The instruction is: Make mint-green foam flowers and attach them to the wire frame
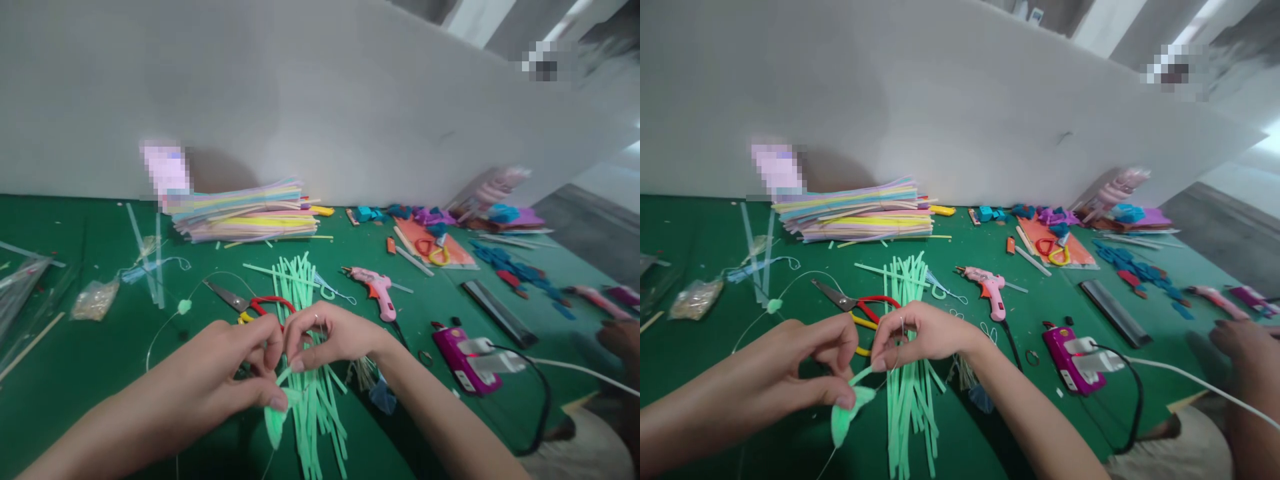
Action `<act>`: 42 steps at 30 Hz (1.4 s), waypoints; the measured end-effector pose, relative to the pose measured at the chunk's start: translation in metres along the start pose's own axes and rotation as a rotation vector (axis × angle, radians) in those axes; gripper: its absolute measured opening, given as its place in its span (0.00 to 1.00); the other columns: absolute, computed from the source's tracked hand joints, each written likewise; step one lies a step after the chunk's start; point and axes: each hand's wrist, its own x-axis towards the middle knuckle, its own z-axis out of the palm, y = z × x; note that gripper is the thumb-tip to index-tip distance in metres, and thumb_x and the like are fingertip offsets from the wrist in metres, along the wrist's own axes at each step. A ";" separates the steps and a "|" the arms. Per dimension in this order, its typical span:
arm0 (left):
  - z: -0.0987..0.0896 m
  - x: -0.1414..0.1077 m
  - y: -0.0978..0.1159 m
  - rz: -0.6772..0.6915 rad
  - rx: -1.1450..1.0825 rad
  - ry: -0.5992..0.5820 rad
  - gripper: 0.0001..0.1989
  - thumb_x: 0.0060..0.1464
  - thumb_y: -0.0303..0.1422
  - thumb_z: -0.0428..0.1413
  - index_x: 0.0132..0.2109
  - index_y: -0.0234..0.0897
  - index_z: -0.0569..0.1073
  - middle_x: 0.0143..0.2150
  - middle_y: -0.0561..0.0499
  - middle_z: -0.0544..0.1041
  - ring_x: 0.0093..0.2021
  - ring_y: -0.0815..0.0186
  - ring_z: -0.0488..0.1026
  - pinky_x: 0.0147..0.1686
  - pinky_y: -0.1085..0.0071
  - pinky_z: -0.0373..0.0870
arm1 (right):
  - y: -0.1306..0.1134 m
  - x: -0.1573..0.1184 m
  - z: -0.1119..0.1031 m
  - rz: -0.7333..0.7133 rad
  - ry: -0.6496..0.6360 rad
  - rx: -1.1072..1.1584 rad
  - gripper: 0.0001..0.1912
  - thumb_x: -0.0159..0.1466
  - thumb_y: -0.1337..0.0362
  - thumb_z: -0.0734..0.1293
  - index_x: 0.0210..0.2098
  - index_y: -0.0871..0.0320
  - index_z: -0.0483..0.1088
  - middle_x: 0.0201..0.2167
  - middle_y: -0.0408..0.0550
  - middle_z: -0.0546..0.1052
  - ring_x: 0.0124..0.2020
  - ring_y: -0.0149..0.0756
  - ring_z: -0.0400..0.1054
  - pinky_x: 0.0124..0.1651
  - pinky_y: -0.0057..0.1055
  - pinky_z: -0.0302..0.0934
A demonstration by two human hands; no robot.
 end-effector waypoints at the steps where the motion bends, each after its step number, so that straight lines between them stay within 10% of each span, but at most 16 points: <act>1: 0.000 0.000 0.000 0.002 0.018 0.010 0.09 0.56 0.32 0.61 0.32 0.41 0.66 0.28 0.63 0.73 0.30 0.72 0.69 0.29 0.75 0.56 | -0.005 -0.002 0.002 -0.011 0.038 -0.051 0.04 0.58 0.66 0.75 0.33 0.59 0.78 0.30 0.43 0.77 0.31 0.29 0.69 0.40 0.29 0.65; 11: -0.003 0.000 -0.007 0.045 0.123 0.121 0.06 0.58 0.36 0.59 0.41 0.43 0.71 0.31 0.60 0.80 0.32 0.68 0.74 0.32 0.75 0.62 | -0.020 -0.013 0.025 0.020 0.397 -0.231 0.06 0.63 0.61 0.71 0.33 0.58 0.76 0.31 0.43 0.75 0.32 0.30 0.66 0.38 0.30 0.61; 42: -0.001 0.012 -0.014 -0.002 0.369 0.258 0.15 0.60 0.42 0.54 0.34 0.44 0.82 0.29 0.54 0.81 0.29 0.65 0.74 0.28 0.74 0.62 | -0.007 -0.013 0.045 -0.116 0.635 -0.717 0.05 0.71 0.67 0.62 0.39 0.57 0.69 0.37 0.47 0.74 0.41 0.35 0.66 0.45 0.34 0.61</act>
